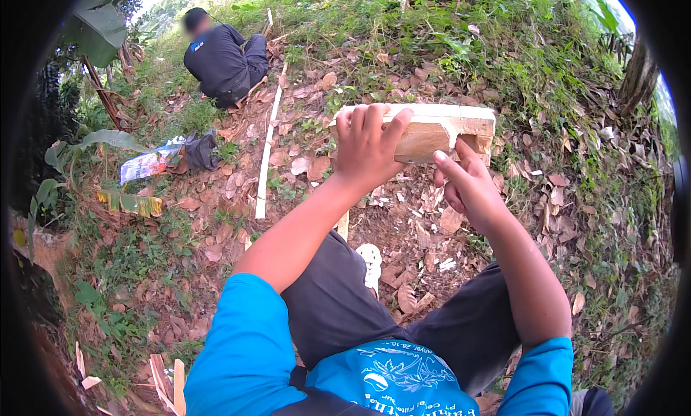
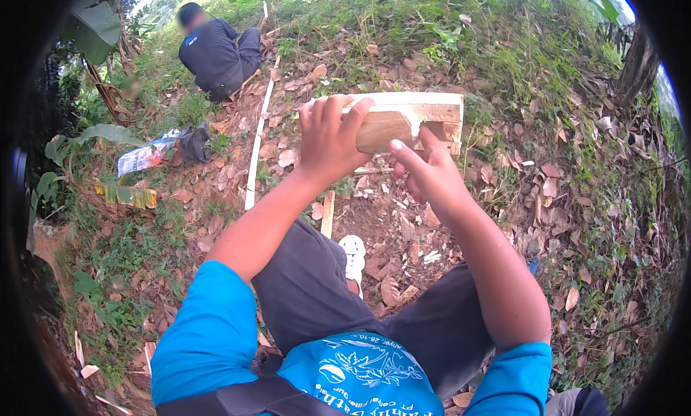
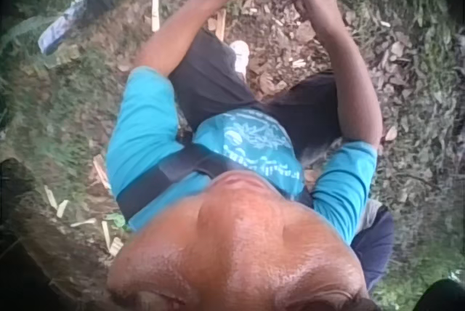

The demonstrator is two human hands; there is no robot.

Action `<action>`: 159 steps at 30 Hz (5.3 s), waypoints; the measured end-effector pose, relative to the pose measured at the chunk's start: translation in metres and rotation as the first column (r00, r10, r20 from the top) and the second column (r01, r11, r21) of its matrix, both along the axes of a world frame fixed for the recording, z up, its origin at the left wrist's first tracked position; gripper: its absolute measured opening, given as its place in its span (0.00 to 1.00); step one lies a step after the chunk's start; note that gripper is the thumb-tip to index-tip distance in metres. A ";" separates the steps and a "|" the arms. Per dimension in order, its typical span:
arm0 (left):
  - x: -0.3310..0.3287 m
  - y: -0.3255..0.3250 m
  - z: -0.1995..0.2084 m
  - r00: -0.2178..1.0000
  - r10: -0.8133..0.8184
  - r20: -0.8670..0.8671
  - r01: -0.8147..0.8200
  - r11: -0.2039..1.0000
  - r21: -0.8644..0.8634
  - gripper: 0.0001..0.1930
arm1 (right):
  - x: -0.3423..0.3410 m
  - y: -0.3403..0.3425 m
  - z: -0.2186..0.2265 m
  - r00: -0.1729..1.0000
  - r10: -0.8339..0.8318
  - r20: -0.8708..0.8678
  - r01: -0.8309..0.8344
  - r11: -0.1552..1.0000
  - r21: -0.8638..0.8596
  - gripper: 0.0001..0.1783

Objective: The person sits on the ground and uses a red-handled knife to carve a rectangular hole into a small block of wood. They repeatedly cut and scrape the wood, occasionally pausing to inspect the progress and remove wood chips.

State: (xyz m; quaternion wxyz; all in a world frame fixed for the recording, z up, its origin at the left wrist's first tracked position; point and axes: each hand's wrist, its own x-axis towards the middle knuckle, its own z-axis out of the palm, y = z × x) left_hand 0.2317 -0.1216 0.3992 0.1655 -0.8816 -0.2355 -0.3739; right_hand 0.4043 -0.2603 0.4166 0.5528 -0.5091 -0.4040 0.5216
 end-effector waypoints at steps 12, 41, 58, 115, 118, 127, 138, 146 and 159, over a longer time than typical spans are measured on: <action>0.030 0.005 -0.006 0.995 -0.103 0.016 0.104 0.993 -0.064 0.46 | 0.020 -0.014 -0.007 0.979 0.002 -0.206 0.012 0.998 0.067 0.21; 0.007 0.009 -0.061 0.758 -0.227 -0.612 -0.017 0.930 -0.367 0.50 | 0.165 -0.207 0.018 0.738 -0.661 0.135 0.588 0.729 0.350 0.17; -0.006 0.016 -0.266 0.423 -0.428 -0.799 -0.436 0.677 -0.594 0.59 | 0.045 -0.382 -0.321 0.686 -0.151 0.711 0.727 0.180 -0.663 0.20; -0.016 -0.004 -0.338 0.754 0.079 -0.652 -0.557 0.602 -0.572 0.34 | 0.042 -0.458 -0.200 0.621 -0.619 0.480 0.783 0.517 -0.347 0.24; -0.018 0.000 -0.329 0.744 0.071 -0.664 -0.586 0.546 -0.599 0.35 | 0.078 -0.415 -0.125 0.481 -0.791 0.378 0.872 0.476 -0.114 0.25; -0.004 -0.011 -0.295 0.679 -0.041 -0.733 -0.655 0.419 -0.630 0.41 | 0.091 -0.259 0.052 0.433 -0.789 0.435 0.748 0.584 0.315 0.26; -0.006 -0.026 -0.298 0.622 -0.046 -0.782 -0.725 0.345 -0.596 0.43 | 0.027 -0.184 -0.032 0.785 -0.587 0.201 0.581 0.809 0.093 0.23; -0.023 -0.029 -0.296 0.644 -0.348 -0.682 -0.572 0.373 -0.731 0.27 | -0.020 -0.158 -0.024 0.915 -0.379 0.140 0.380 0.925 0.018 0.24; 0.001 -0.096 -0.251 0.626 -0.211 -0.751 -0.560 0.549 -0.621 0.38 | -0.017 -0.175 -0.034 0.911 -0.403 0.093 0.403 0.915 0.014 0.18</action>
